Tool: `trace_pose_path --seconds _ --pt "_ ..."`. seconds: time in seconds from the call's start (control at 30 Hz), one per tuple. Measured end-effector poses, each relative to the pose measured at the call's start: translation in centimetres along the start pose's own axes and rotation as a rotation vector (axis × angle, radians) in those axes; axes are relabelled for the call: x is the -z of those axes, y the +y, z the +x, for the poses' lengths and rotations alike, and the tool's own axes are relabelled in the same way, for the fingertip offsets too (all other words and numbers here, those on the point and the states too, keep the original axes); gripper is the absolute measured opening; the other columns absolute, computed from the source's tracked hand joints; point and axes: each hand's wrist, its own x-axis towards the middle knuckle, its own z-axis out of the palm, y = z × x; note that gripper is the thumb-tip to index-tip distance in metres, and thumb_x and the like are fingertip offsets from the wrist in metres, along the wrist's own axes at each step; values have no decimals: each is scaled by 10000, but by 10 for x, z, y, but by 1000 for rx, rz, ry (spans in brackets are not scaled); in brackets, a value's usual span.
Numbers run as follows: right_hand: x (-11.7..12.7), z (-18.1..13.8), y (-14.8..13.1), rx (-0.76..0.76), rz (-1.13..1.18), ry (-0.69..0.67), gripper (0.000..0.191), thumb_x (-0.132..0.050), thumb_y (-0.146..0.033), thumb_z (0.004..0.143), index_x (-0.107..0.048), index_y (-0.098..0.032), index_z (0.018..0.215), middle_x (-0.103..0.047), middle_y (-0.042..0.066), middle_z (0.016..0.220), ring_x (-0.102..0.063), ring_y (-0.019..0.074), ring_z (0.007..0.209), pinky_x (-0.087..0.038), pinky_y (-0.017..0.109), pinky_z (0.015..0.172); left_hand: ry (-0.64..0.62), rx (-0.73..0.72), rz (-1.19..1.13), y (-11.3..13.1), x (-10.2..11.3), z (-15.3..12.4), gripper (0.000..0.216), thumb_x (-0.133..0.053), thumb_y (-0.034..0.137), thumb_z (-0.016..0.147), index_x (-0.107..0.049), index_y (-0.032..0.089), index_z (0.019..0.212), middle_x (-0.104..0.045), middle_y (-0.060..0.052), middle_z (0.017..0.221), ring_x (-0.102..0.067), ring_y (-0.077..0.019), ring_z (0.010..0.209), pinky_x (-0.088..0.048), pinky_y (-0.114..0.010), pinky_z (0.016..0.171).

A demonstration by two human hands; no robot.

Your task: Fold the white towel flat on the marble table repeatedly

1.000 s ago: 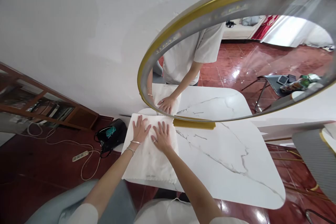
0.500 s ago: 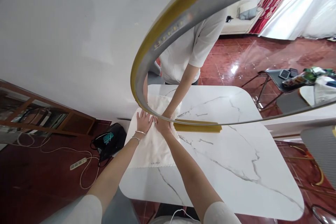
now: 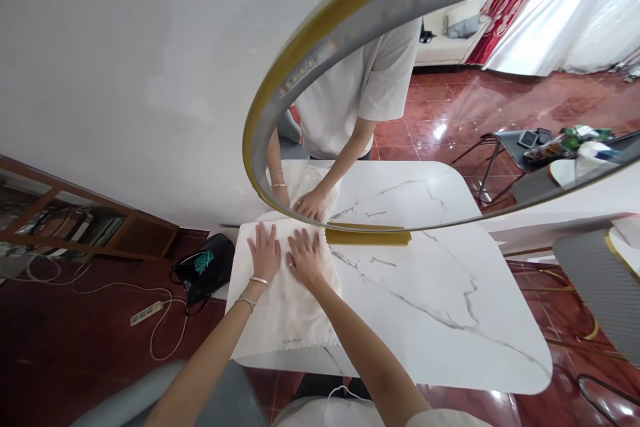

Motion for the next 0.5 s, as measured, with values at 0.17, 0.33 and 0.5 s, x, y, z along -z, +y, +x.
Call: trace_pose_path --seconds 0.17,0.33,0.5 --pt "-3 -5 -1 -33 13 49 474 -360 -263 940 -426 -151 1396 -432 87 1450 -227 247 1409 -171 482 1144 -33 -25 11 18 -8 20 499 -354 304 935 -370 249 1430 -216 -109 1553 -155 -294 1440 -146 -578 1132" --pt "-2 32 8 -145 -7 -88 492 -345 -284 948 -382 -170 1425 -420 80 1460 -324 256 1363 -204 474 1126 -9 -47 27 22 -16 63 432 -352 333 936 -543 198 1300 -381 -127 1478 -224 -306 1415 -120 -578 1135" --pt "-7 59 15 -233 3 -196 462 -316 -289 955 -457 -148 1372 -488 118 1400 -446 285 1265 -293 480 1066 -45 -47 38 23 -19 92 378 -395 287 898 -639 137 1145 -542 -149 1333 -368 -303 1325 -124 -567 1136"
